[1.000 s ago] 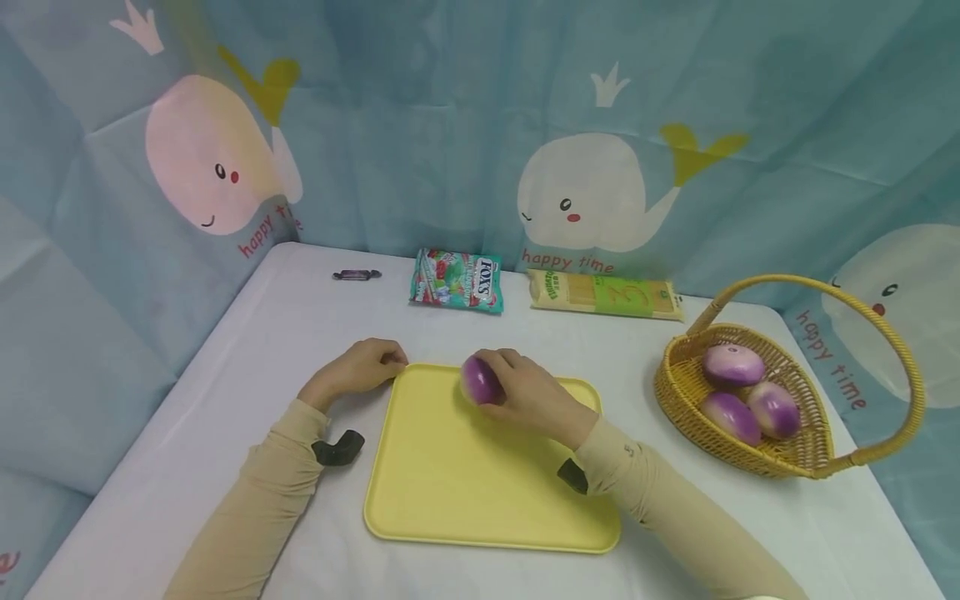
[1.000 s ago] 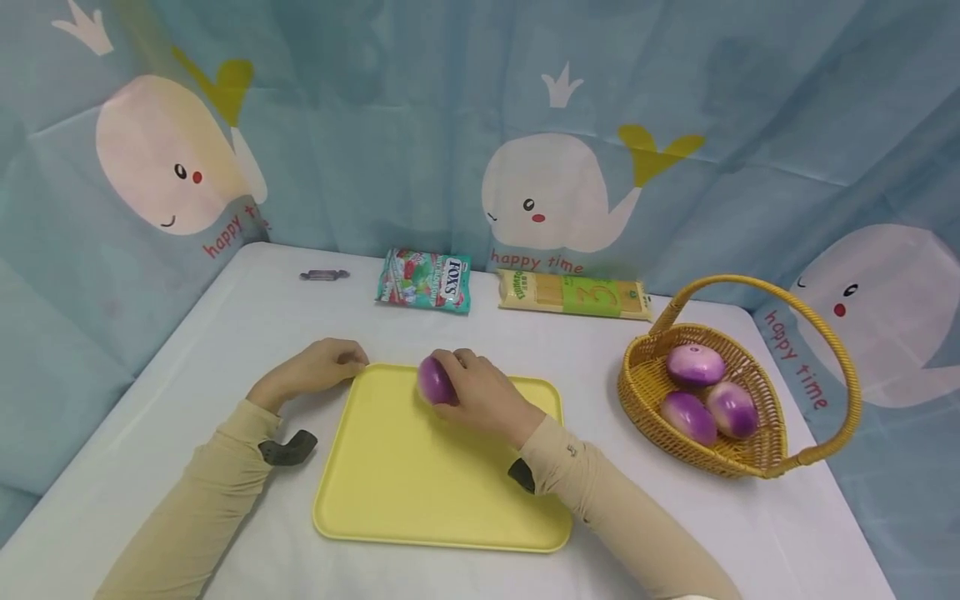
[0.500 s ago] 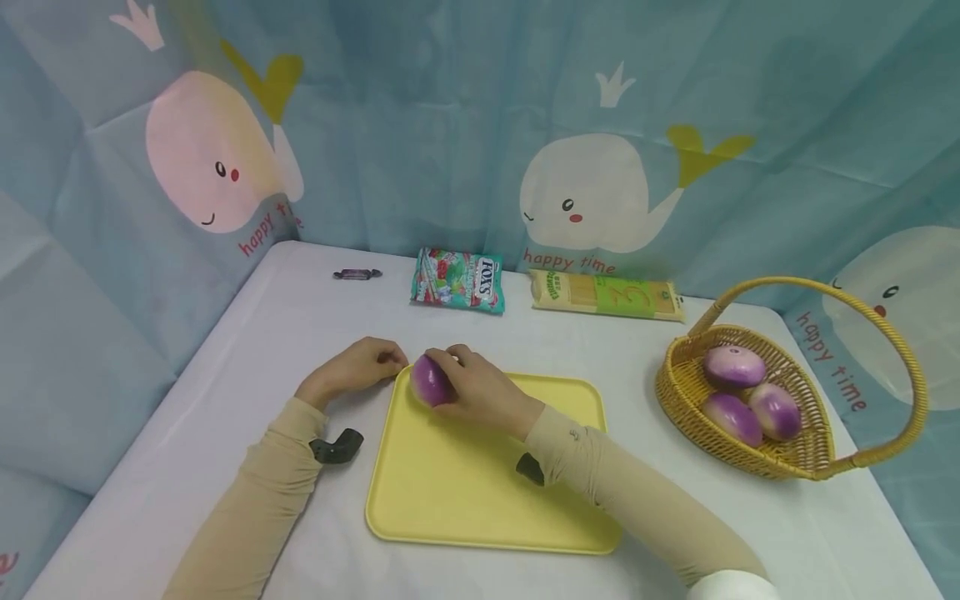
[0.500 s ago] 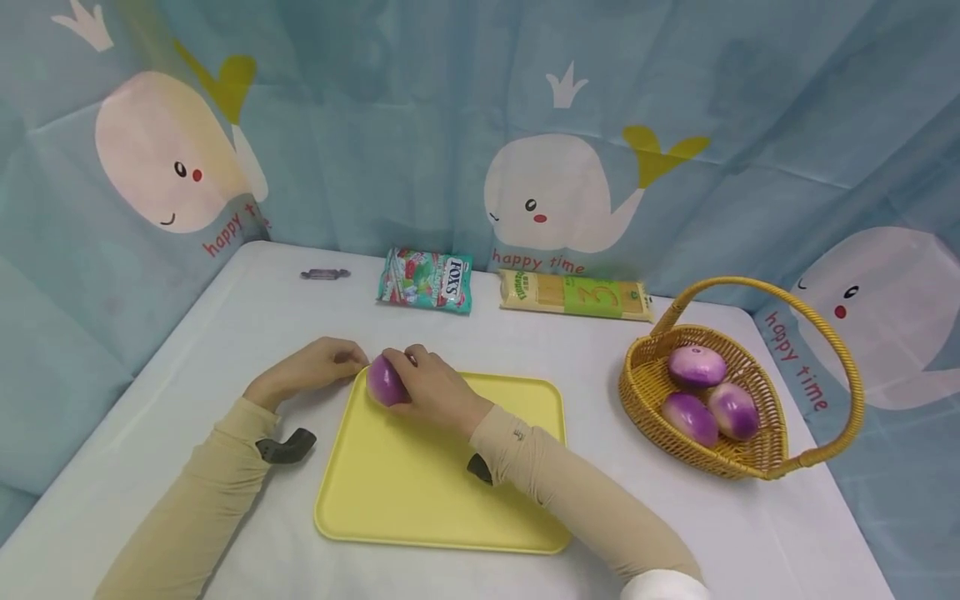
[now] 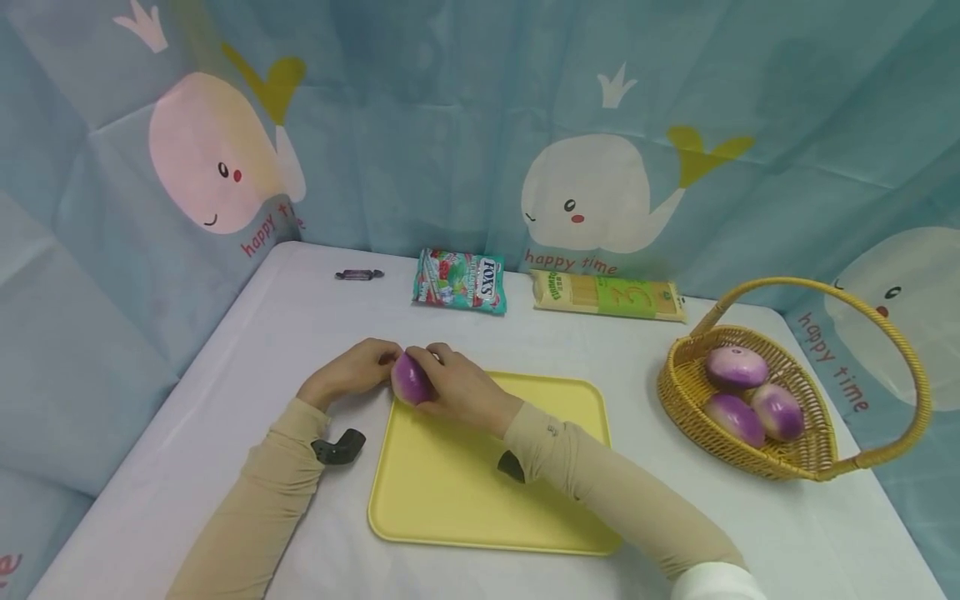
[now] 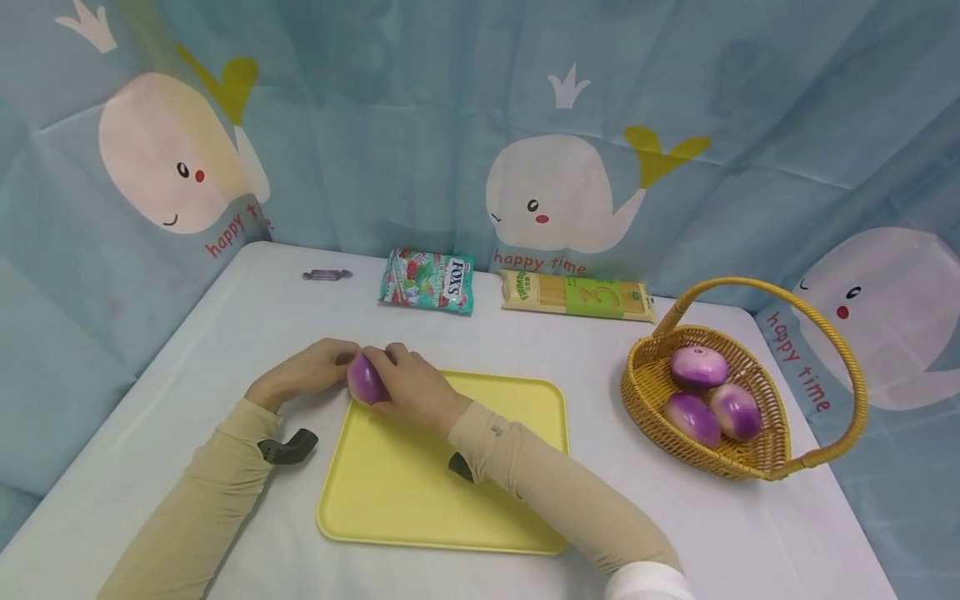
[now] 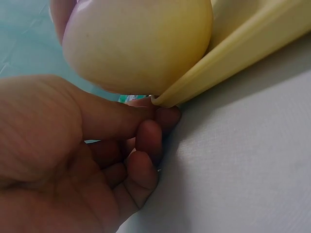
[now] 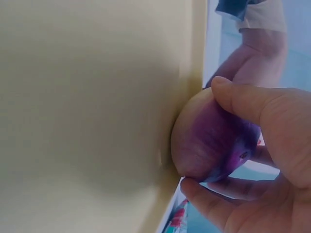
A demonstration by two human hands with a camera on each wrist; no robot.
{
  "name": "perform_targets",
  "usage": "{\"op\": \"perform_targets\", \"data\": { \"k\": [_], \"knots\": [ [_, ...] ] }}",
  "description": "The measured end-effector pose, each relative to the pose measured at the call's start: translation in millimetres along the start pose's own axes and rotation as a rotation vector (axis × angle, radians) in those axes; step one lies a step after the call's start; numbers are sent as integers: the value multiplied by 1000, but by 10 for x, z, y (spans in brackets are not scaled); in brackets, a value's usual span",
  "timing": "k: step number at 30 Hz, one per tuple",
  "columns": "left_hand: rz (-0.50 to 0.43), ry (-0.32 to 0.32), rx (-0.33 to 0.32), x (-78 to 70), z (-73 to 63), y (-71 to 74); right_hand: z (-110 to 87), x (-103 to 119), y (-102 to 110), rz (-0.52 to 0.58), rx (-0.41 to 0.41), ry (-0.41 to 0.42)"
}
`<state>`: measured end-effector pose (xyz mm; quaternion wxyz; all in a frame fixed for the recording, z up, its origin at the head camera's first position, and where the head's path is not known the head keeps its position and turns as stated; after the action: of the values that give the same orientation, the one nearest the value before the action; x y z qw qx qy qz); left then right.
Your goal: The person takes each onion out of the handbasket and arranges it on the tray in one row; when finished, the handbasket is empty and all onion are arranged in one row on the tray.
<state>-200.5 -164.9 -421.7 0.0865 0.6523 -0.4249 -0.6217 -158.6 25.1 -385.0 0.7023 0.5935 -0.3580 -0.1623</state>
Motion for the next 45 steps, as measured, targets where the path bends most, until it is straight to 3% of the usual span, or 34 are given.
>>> {"op": "perform_targets", "data": {
  "k": [6, 11, 14, 17, 22, 25, 28, 31, 34, 39, 42, 45],
  "knots": [
    [-4, 0, 0, -4, -3, -9, -59, -46, 2, 14, -8, -29],
    [3, 27, -6, 12, 14, -14, -353, -262, 165, 42, -41, -123],
    [7, 52, -3, 13, 18, -7, -708, -493, 356, 6, -116, -185],
    [6, 70, 2, -2, 12, 3, -1185, -790, 596, -37, -235, -279],
    [4, 65, 1, -39, 4, 25, -2084, -1269, 1033, -152, -402, -541],
    [-5, 60, -1, -48, 3, 30, -2513, -1479, 1216, -202, -312, -749],
    [-16, 59, 1, -42, 4, 20, -2787, -1626, 1276, -213, -115, -887],
    [-22, 57, 3, -24, 8, 10, -2888, -1701, 1247, -186, 7, -893],
    [-25, 61, 8, -17, -4, 11, -2873, -1714, 1189, -167, 32, -858],
    [-42, 68, 21, -5, -22, 4, -2828, -1705, 1141, -165, 14, -810],
    [-41, 65, 19, 6, -15, 1, -2815, -1681, 1144, -149, -23, -827],
    [-42, 66, 21, -5, -13, 7, -2773, -1602, 1184, -177, -156, -857]
  ]
}}
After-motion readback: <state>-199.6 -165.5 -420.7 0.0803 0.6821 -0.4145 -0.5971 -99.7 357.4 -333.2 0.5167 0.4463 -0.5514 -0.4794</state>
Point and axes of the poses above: each hand's wrist, its own z-axis towards the middle knuckle, its own y-axis out of the back of the hand, x = y × z, the point moved 2 cm from there along z, towards the middle knuckle, and after that the axes turned 3 degrees about y, right-handed, at the moved point
